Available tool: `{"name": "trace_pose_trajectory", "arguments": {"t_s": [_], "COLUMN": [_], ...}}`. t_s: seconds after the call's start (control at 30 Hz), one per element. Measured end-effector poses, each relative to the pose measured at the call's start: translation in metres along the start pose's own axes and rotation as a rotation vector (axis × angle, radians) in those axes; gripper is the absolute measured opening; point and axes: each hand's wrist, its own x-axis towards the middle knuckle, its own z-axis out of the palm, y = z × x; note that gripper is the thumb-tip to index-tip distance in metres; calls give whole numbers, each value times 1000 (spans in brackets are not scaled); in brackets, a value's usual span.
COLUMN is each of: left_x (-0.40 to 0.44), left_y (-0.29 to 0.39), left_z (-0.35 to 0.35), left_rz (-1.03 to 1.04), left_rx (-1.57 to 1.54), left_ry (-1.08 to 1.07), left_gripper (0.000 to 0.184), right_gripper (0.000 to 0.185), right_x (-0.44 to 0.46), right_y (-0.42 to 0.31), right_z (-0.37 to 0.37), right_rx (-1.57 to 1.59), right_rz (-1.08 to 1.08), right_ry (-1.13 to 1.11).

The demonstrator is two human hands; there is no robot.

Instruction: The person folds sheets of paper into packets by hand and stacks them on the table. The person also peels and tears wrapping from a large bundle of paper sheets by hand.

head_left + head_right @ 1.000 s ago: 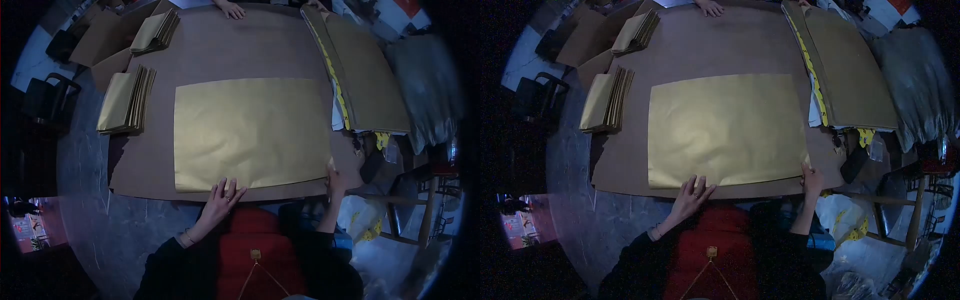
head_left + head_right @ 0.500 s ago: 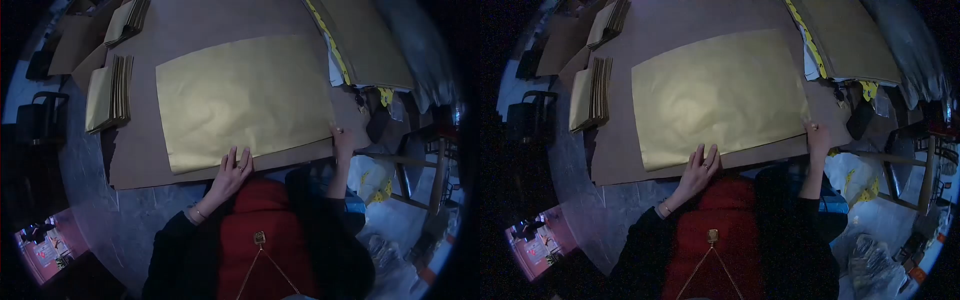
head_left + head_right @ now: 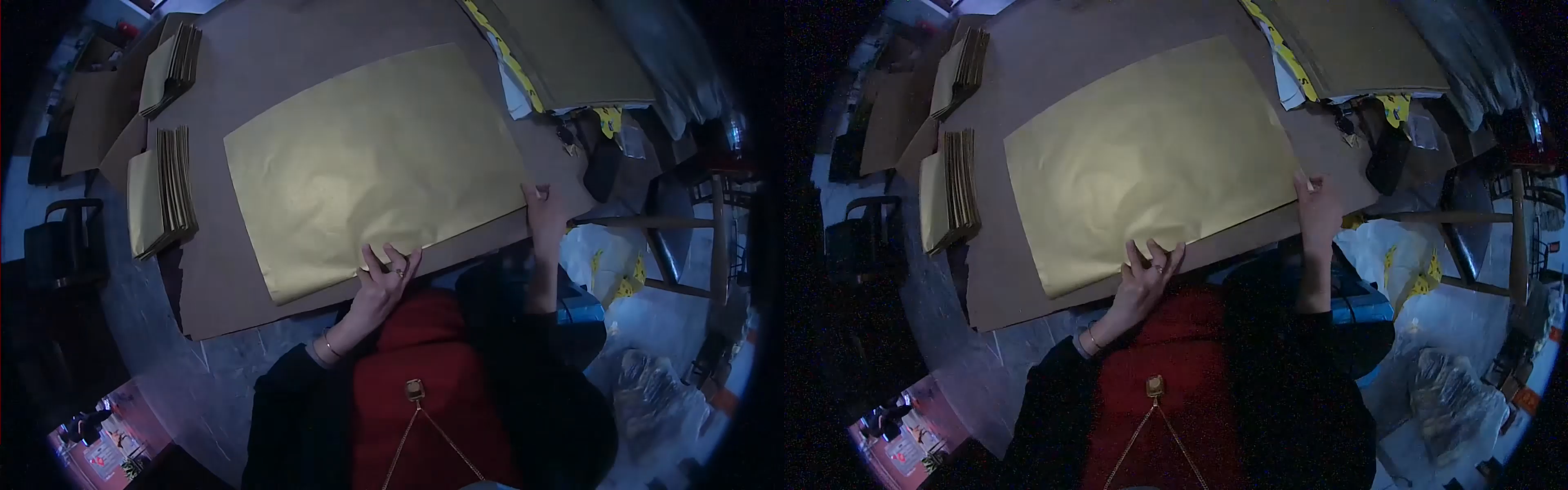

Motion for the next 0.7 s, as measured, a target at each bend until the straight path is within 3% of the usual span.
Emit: {"name": "trace_pose_trajectory", "arguments": {"t_s": [0.07,0.1,0.17,0.23,0.3,0.37,0.47,0.5,0.63,0.7], "left_x": [0,0,0,0,1,-1,-3,-1,3,2], "left_y": [-2,-1,0,1,-1,-2,0,-1,-5,-2], "left_z": [0,0,3,3,0,-2,2,-1,-7,-3], "left_rz": [9,14,10,13,12,27,30,38,22,12], "left_rx": [18,33,50,64,69,31,-50,-51,-34,-17], "left_ry": [-1,-4,8,25,-2,5,-11,-7,-9,-7], "left_gripper": [61,62,63,63,62,56,39,39,49,53], "right_gripper": [36,36,24,26,31,43,55,60,65,68], "right_x": [-9,-14,-28,-57,-89,-113,-132,-130,-128,-130], "right_y": [7,10,13,11,1,-5,-8,-6,0,1], "right_z": [6,9,16,31,33,45,56,58,58,56], "right_rx": [167,168,301,383,493,325,185,86,164,76], "right_rz": [-158,-154,-365,-699,-943,-1186,-1243,-1255,-1238,-1103], "right_ry": [260,261,430,439,16,-214,-376,-379,-286,-303]}}
